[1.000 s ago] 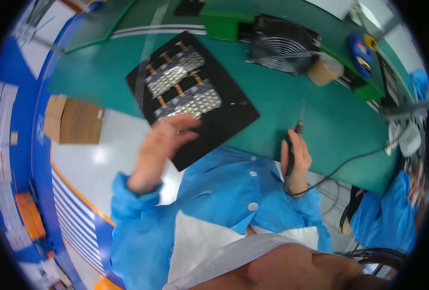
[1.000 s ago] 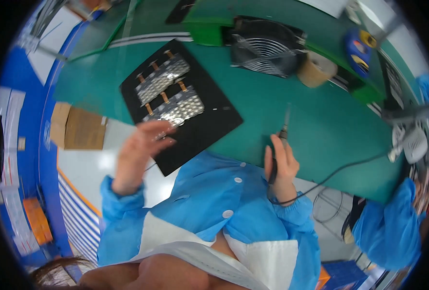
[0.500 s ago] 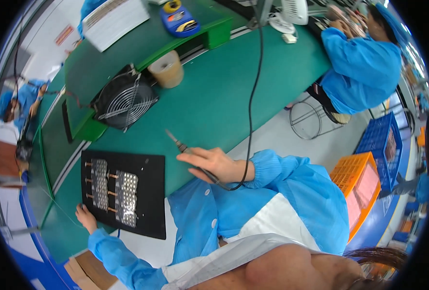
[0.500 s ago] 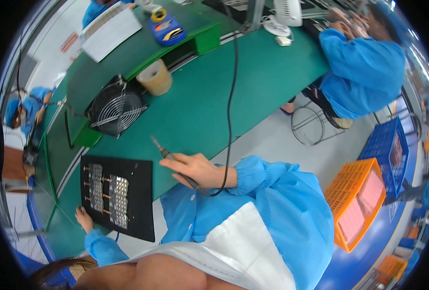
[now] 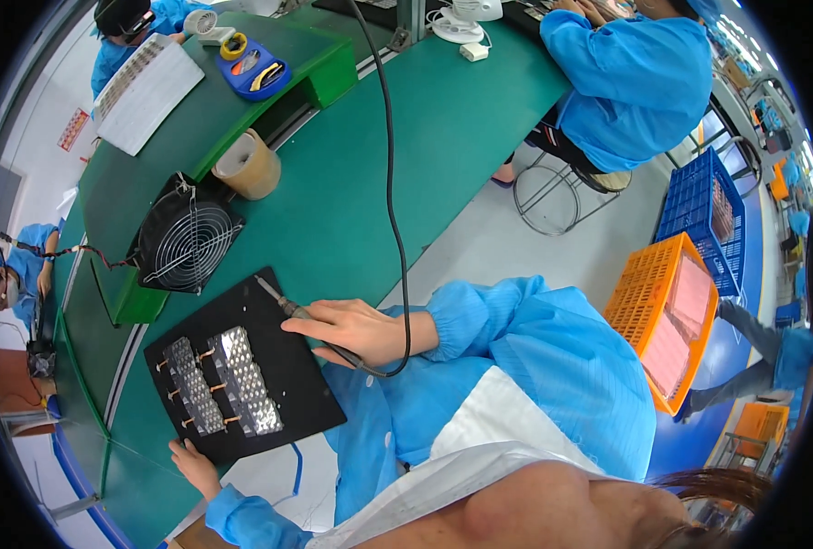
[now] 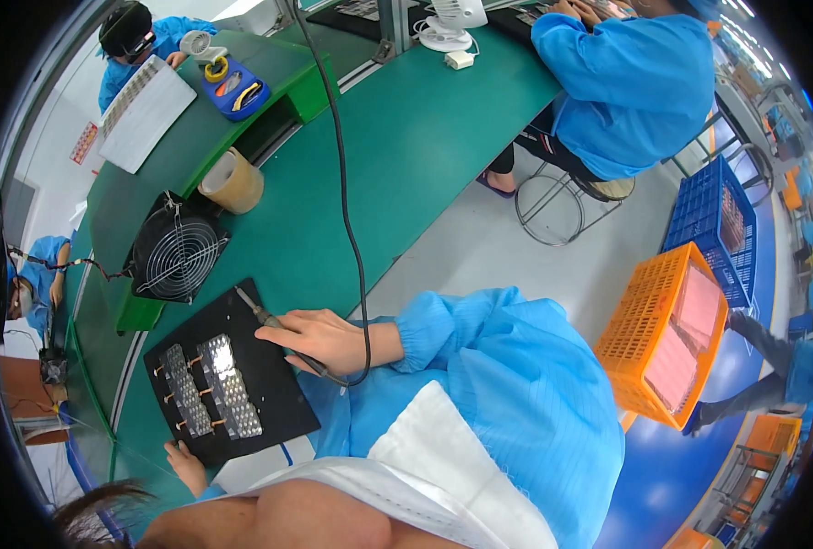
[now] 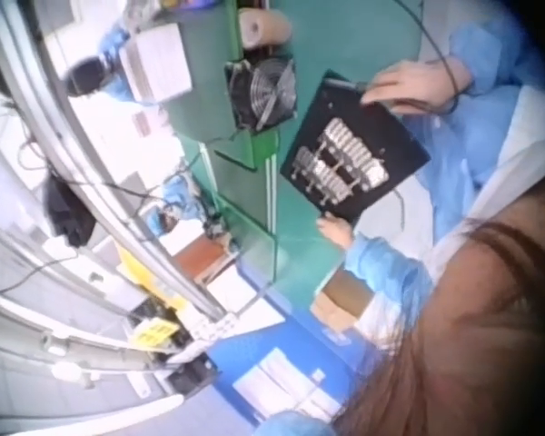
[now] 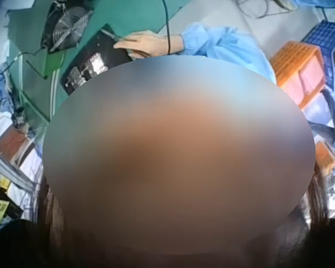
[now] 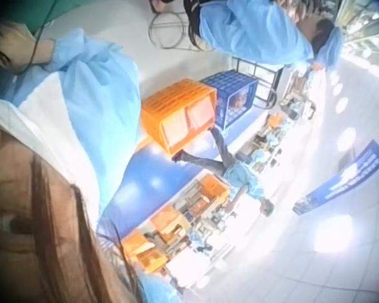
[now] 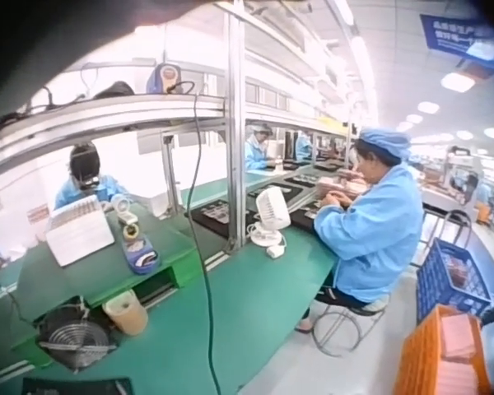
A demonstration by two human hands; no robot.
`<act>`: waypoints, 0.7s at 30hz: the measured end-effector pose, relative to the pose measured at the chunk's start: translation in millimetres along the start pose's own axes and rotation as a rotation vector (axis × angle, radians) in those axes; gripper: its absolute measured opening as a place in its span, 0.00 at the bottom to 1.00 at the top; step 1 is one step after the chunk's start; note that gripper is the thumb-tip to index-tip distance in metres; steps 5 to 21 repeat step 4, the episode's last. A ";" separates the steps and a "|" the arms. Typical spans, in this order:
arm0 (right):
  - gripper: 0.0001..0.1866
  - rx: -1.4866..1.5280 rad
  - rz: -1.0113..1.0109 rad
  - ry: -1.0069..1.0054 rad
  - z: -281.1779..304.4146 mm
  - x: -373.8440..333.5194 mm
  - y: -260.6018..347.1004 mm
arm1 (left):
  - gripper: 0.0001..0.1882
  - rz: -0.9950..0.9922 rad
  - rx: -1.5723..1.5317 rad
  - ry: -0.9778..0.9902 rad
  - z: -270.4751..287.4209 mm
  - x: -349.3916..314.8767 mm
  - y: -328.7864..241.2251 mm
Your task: The person solders electrical wires to LED panels and PCB boards using a soldering iron and soldering wire to assemble or repair the arrays.
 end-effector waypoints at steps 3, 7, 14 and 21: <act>0.33 -0.015 -0.027 -0.004 4.7 -2.9 -2.0 | 0.15 -0.124 -0.044 -0.038 -0.1 -19.2 -21.2; 0.32 -0.033 -0.036 -0.011 6.0 -5.5 -5.2 | 0.16 -0.110 -0.020 0.016 -3.7 -20.8 -23.0; 0.32 -0.033 -0.036 -0.011 6.0 -5.5 -5.2 | 0.16 -0.110 -0.020 0.016 -3.7 -20.8 -23.0; 0.32 -0.033 -0.036 -0.011 6.0 -5.5 -5.2 | 0.16 -0.110 -0.020 0.016 -3.7 -20.8 -23.0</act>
Point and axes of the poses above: each hand's wrist, its own x-axis towards the middle knuckle, its own z-axis out of the back of the hand, y = z × x, the point moved 8 cm from there along x, towards the middle knuckle, and after that the axes turned 13 degrees about z, right-handed, at the moved point
